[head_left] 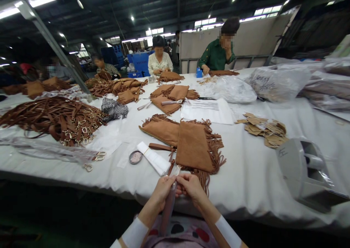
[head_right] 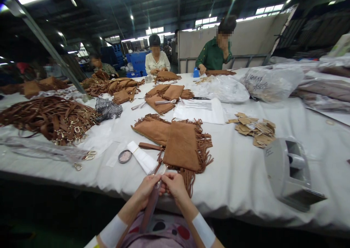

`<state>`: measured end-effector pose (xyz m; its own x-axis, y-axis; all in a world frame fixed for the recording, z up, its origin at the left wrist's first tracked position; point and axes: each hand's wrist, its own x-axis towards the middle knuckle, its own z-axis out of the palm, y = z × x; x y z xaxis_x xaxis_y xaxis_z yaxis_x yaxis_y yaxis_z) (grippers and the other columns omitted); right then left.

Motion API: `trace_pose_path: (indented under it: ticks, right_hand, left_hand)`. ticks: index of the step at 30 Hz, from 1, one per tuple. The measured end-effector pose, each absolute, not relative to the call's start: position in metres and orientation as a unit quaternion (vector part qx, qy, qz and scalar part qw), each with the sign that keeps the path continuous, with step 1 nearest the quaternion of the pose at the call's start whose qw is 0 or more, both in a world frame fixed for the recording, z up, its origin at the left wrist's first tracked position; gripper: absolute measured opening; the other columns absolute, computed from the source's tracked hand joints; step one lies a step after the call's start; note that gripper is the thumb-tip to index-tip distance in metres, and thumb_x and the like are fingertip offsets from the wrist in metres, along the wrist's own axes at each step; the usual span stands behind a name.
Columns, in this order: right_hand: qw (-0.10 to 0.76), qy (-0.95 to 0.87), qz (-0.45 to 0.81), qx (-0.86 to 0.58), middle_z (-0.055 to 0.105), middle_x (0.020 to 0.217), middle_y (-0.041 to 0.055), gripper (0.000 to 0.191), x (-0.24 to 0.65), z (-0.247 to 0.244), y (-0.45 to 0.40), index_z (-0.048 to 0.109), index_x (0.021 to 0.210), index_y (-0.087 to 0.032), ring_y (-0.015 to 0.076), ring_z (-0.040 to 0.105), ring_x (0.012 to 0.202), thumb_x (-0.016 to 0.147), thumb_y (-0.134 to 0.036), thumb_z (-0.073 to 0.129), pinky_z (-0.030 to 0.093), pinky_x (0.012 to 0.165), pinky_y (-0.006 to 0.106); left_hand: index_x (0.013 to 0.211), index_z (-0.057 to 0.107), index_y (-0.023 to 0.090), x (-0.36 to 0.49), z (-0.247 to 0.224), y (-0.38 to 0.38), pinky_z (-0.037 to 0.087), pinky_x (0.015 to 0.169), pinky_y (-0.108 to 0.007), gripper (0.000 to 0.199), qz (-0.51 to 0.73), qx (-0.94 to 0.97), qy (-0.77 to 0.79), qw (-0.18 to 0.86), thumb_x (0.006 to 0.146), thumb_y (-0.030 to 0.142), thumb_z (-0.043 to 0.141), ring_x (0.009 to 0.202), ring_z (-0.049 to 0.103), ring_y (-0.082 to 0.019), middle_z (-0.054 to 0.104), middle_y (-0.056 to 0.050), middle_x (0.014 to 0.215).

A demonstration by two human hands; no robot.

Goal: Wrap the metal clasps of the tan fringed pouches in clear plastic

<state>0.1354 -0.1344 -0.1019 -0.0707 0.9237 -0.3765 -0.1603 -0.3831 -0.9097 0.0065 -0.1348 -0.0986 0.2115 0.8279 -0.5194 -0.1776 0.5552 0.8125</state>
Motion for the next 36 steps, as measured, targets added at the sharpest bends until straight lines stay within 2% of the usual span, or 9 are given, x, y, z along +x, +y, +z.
trace_pose_path:
  ticks: [5, 8, 15, 20, 24, 27, 30, 36]
  right_hand:
    - [0.416, -0.363, 0.625, -0.552, 0.055, 0.046, -0.0021, 0.029, 0.131, -0.095, -0.132, 0.061, 0.063, -0.014, 0.0058, 0.039, 0.035, 0.067, -0.042, 0.066, 0.024, 0.034, 0.017]
    - [0.415, -0.354, 0.636, -0.546, 0.053, 0.044, -0.0032, 0.031, 0.131, -0.096, -0.13, 0.06, 0.064, -0.015, 0.006, 0.038, 0.033, 0.067, -0.045, 0.066, 0.023, 0.033, 0.018]
    - [0.41, -0.366, 0.625, -0.554, 0.047, 0.039, -0.0055, 0.03, 0.13, -0.098, -0.128, 0.053, 0.056, -0.017, 0.006, 0.037, 0.032, 0.066, -0.043, 0.064, 0.023, 0.032, 0.018]
    - [0.411, -0.359, 0.625, -0.559, 0.047, 0.039, -0.0051, 0.027, 0.13, -0.1, -0.126, 0.052, 0.054, -0.017, 0.0058, 0.036, 0.032, 0.065, -0.039, 0.064, 0.025, 0.033, 0.018]
    - [0.419, -0.346, 0.62, -0.566, 0.045, 0.037, -0.0058, 0.028, 0.131, -0.105, -0.125, 0.05, 0.053, -0.018, 0.0054, 0.034, 0.031, 0.066, -0.04, 0.063, 0.024, 0.032, 0.018]
    - [0.426, -0.337, 0.615, -0.571, 0.04, 0.035, -0.0073, 0.032, 0.131, -0.107, -0.125, 0.048, 0.051, -0.019, 0.0048, 0.031, 0.03, 0.067, -0.042, 0.062, 0.024, 0.031, 0.018]
    - [0.431, -0.331, 0.609, -0.577, 0.039, 0.034, -0.0071, 0.036, 0.13, -0.109, -0.123, 0.047, 0.05, -0.019, 0.0049, 0.029, 0.029, 0.069, -0.046, 0.06, 0.023, 0.029, 0.018]
    - [0.422, -0.347, 0.597, -0.587, 0.046, 0.039, -0.0028, 0.042, 0.129, -0.107, -0.12, 0.049, 0.052, -0.019, 0.0086, 0.039, 0.03, 0.077, -0.052, 0.05, 0.029, 0.029, 0.02]
  left_hand:
    - [0.08, 0.064, 0.012, 0.006, -0.098, -0.133, 0.026, 0.035, -0.019, 0.041, 0.371, 0.351, 0.554, 0.657, 0.07, 0.051, 0.061, 0.035, 0.045, -0.008, 0.061, -0.001, 0.057]
    - [0.074, 0.066, 0.012, 0.01, -0.1, -0.134, 0.028, 0.034, -0.021, 0.041, 0.387, 0.42, 0.564, 0.596, 0.074, 0.052, 0.056, 0.032, 0.043, -0.008, 0.06, -0.001, 0.055]
    - [0.071, 0.063, 0.013, 0.012, -0.095, -0.138, 0.036, 0.036, -0.021, 0.04, 0.372, 0.464, 0.606, 0.529, 0.08, 0.05, 0.049, 0.037, 0.052, -0.012, 0.056, 0.0, 0.048]
    - [0.083, 0.065, 0.014, 0.013, -0.088, -0.143, 0.036, 0.036, -0.021, 0.038, 0.385, 0.511, 0.608, 0.47, 0.085, 0.045, 0.044, 0.036, 0.05, -0.011, 0.058, 0.001, 0.052]
    - [0.086, 0.07, 0.016, 0.018, -0.093, -0.148, 0.044, 0.053, -0.023, 0.038, 0.399, 0.573, 0.605, 0.382, 0.089, 0.039, 0.04, 0.053, 0.059, -0.014, 0.065, -0.003, 0.064]
    - [0.107, 0.068, 0.018, 0.019, -0.1, -0.152, 0.048, 0.069, -0.025, 0.037, 0.38, 0.627, 0.597, 0.326, 0.091, 0.032, 0.038, 0.072, 0.065, -0.017, 0.072, -0.007, 0.083]
    - [0.122, 0.061, 0.018, 0.016, -0.107, -0.154, 0.048, 0.077, -0.028, 0.041, 0.331, 0.686, 0.589, 0.272, 0.092, 0.027, 0.035, 0.081, 0.066, -0.02, 0.072, -0.01, 0.09]
    - [0.125, 0.058, 0.02, 0.014, -0.102, -0.152, 0.049, 0.074, -0.031, 0.041, 0.21, 0.756, 0.59, 0.187, 0.091, 0.02, 0.036, 0.079, 0.065, -0.022, 0.069, -0.011, 0.086]
